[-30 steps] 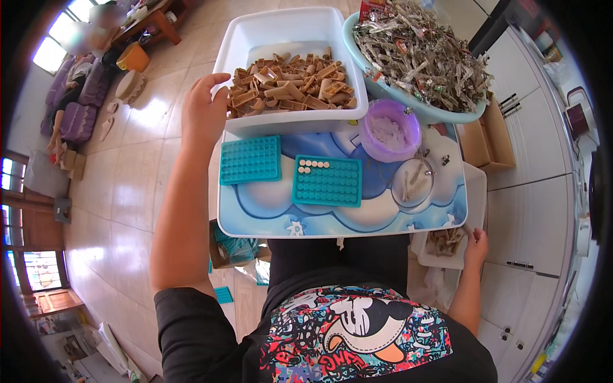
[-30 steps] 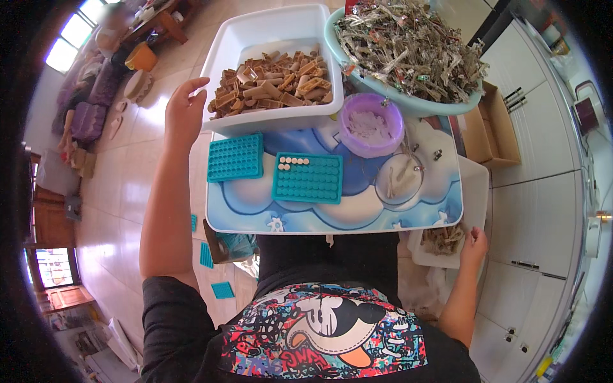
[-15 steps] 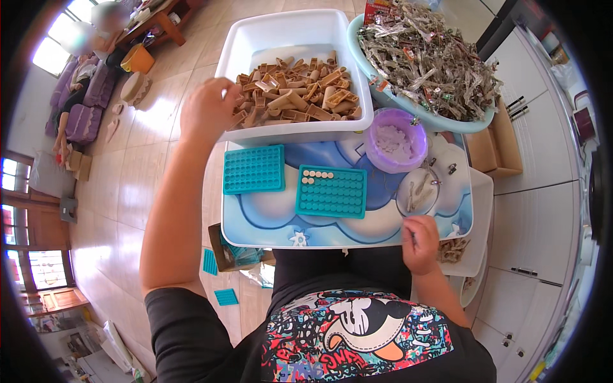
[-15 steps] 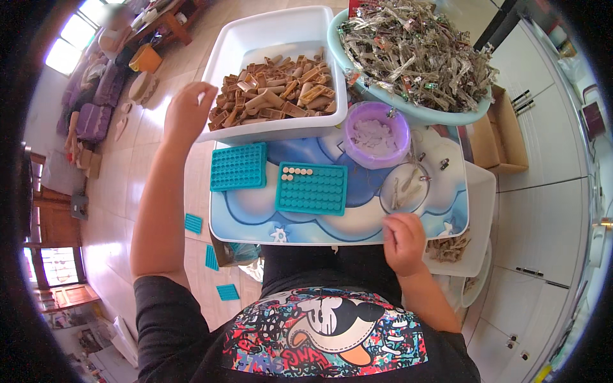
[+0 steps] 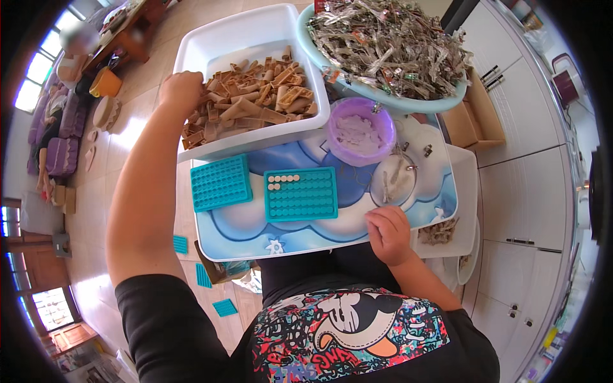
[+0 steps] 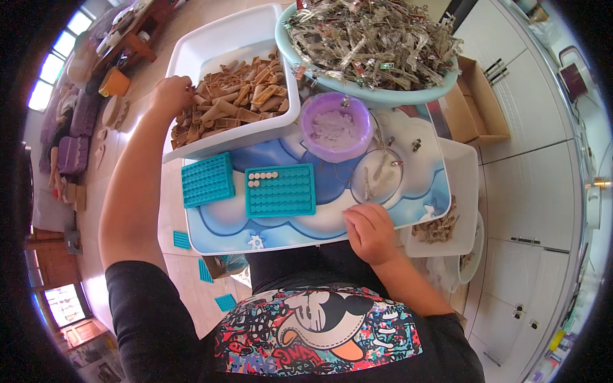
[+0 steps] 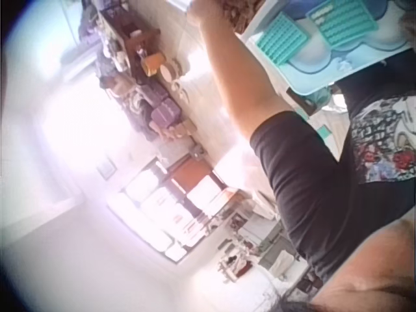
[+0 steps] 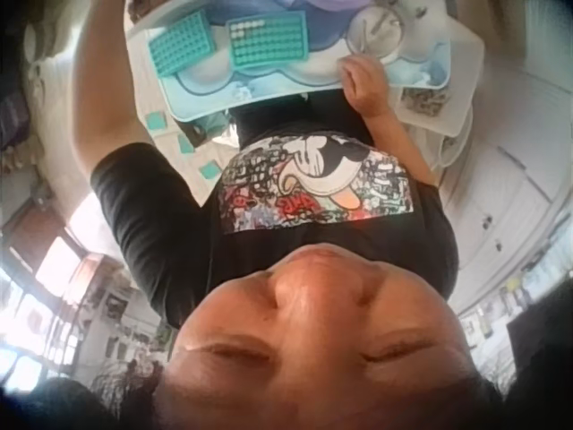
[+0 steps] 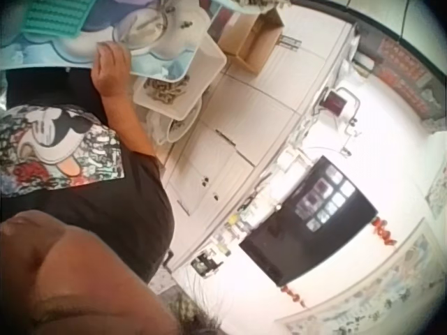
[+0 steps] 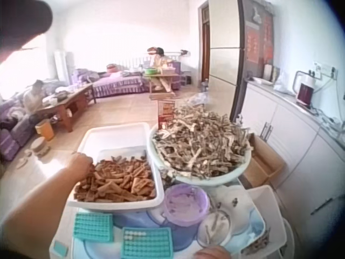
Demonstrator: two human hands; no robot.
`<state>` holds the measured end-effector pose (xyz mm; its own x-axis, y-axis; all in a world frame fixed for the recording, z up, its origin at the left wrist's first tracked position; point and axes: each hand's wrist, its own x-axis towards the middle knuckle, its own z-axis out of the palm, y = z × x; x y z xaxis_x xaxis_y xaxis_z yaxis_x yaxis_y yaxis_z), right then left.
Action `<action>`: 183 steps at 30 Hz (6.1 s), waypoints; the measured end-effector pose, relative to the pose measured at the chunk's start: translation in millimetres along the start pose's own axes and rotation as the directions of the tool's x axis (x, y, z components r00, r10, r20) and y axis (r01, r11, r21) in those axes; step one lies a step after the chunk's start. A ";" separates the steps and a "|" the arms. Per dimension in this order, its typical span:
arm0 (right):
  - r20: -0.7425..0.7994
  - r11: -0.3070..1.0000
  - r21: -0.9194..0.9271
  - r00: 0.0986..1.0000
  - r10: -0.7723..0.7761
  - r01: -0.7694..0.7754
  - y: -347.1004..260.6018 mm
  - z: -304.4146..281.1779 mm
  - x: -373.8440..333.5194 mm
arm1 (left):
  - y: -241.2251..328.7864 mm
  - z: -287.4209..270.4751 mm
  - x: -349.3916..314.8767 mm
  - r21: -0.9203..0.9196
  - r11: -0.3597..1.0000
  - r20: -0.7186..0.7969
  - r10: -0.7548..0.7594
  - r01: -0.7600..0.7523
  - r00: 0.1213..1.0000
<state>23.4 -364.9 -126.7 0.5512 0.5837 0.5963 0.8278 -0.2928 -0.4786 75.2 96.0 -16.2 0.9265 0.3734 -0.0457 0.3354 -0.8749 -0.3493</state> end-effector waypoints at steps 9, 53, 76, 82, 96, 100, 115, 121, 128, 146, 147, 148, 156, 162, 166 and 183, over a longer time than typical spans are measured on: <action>0.015 0.990 0.141 1.000 0.003 -0.005 -17.3 -14.1 19.0 | 74.1 -50.7 -126.6 -0.897 0.380 -0.328 -0.225 -0.228 0.917; -0.096 0.939 0.015 0.934 0.344 -0.344 52.0 -65.1 38.6 | 219.6 9.9 -267.8 -0.489 -0.736 0.269 0.383 0.468 0.884; 0.045 0.847 -0.323 0.887 0.460 -0.423 80.5 -54.8 16.2 | 218.7 11.9 -269.4 -0.387 -0.772 0.255 0.437 0.505 0.863; 0.198 0.874 -0.263 0.864 0.463 -0.408 79.1 -69.0 18.7 | 218.3 11.0 -268.5 -0.394 -0.769 0.264 0.430 0.504 0.863; -0.088 0.793 -0.169 0.811 0.579 -0.585 107.8 -61.4 32.0 | 226.6 12.7 -268.0 -0.423 -0.754 0.250 0.437 0.503 0.864; -0.216 0.838 0.002 0.818 0.534 -0.546 91.5 -61.0 42.4 | 226.0 8.5 -266.1 -0.379 -0.754 0.289 0.454 0.536 0.843; 0.120 0.604 0.757 0.961 0.248 -0.250 -16.7 -38.1 51.1 | 208.3 -3.1 -265.1 -0.542 -0.736 0.273 0.301 0.405 0.914; 0.482 0.356 0.781 0.858 0.177 -0.513 -50.9 -11.9 41.0 | 206.8 -3.0 -274.1 -0.539 -0.744 0.170 0.363 0.394 0.916; 0.242 0.795 0.576 0.969 0.056 -0.190 -56.5 -4.6 52.5 | 201.7 4.9 -278.8 -0.603 -0.712 0.272 0.241 0.360 0.932; 0.068 0.929 0.352 0.986 -0.150 0.117 -54.8 1.8 51.7 | 194.4 -3.2 -275.8 -0.480 -0.761 0.338 0.299 0.436 0.893; 0.059 0.936 0.325 0.985 -0.161 0.134 -55.6 2.0 52.2 | 194.6 -3.6 -276.0 -0.480 -0.757 0.349 0.298 0.443 0.888; 0.051 0.943 0.298 0.984 -0.172 0.150 -56.3 1.8 52.6 | 194.9 -4.3 -276.2 -0.480 -0.757 0.350 0.298 0.443 0.888; 0.018 0.943 0.302 0.988 -0.155 0.143 -60.5 0.1 51.8 | 202.2 -13.0 -282.1 -0.876 -0.453 0.193 -0.015 0.166 0.981; 0.023 0.947 0.321 1.000 -0.002 -0.006 -68.3 4.3 48.0 | 206.6 -13.3 -284.6 -0.986 -0.168 0.023 -0.170 -0.006 0.985; 0.017 0.981 0.185 0.998 -0.065 0.060 -74.4 3.1 52.0 | 203.4 -14.1 -284.2 -0.987 0.083 -0.156 -0.215 -0.141 0.964; 0.035 0.965 0.247 0.994 -0.105 0.093 -70.8 4.6 56.6 | 201.7 -21.6 -285.3 -0.899 0.341 -0.367 -0.249 -0.274 0.896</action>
<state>-4.6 -307.6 -62.0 0.4571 0.6376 0.6201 0.8240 -0.0411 -0.5651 -117.8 -193.6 -53.4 0.8093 0.4393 0.3900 0.0136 -0.6777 0.7352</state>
